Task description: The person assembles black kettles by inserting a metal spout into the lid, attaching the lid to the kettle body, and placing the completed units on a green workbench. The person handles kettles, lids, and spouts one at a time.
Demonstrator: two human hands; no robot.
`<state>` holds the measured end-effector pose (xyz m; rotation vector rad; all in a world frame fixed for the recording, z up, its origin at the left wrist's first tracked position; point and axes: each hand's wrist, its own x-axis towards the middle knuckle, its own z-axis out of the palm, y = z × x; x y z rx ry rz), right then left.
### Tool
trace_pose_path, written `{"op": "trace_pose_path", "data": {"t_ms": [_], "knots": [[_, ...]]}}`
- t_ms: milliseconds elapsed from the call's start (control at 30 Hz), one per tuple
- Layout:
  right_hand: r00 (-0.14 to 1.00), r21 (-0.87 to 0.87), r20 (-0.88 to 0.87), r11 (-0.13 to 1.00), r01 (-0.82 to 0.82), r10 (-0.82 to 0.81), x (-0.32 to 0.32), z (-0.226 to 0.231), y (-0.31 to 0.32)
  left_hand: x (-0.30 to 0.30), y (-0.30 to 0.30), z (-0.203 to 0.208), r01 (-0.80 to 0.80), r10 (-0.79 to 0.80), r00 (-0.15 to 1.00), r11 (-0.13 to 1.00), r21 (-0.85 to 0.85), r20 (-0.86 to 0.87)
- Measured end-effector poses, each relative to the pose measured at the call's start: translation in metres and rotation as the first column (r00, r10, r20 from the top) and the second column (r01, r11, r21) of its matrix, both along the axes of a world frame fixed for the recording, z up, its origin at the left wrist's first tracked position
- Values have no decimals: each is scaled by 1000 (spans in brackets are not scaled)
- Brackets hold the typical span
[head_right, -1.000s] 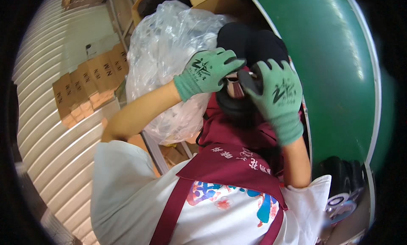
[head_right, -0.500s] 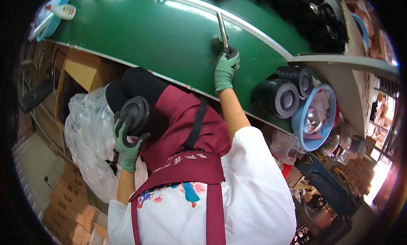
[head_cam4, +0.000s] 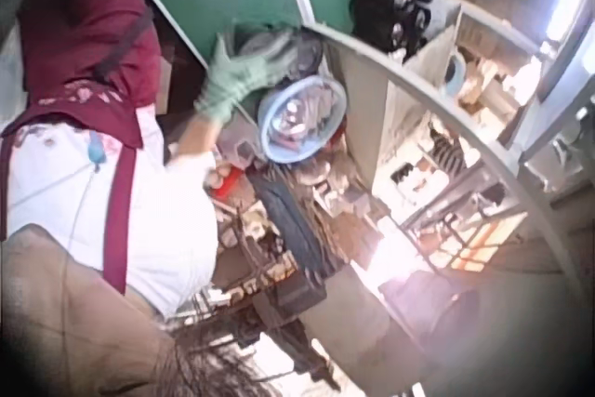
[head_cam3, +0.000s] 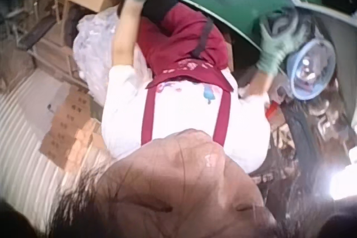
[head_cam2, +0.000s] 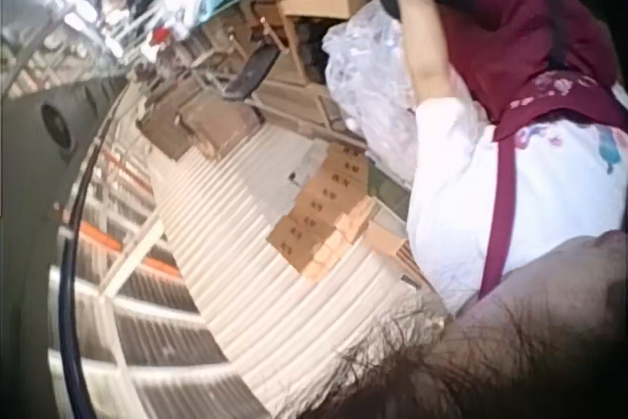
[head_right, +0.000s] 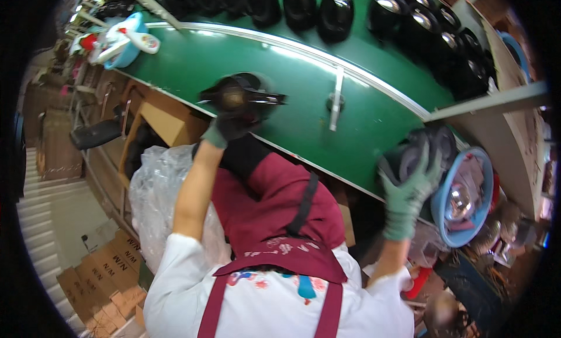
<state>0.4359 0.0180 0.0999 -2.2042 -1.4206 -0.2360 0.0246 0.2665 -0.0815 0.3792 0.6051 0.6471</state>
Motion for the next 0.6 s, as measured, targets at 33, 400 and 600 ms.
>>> {"op": "trace_pose_path", "data": {"t_ms": [33,400,600], "knots": [[996,-161,86,987,23,-9,27,-18,-26,19,18,-6,102,-97,994,989,107,-53],[988,-2,124,995,-95,95,27,-54,-61,41,90,-47,-93,186,672,981,168,-716],[911,125,-142,920,-372,388,-50,33,-15,63,-37,63,-258,578,663,774,578,-477]]}}
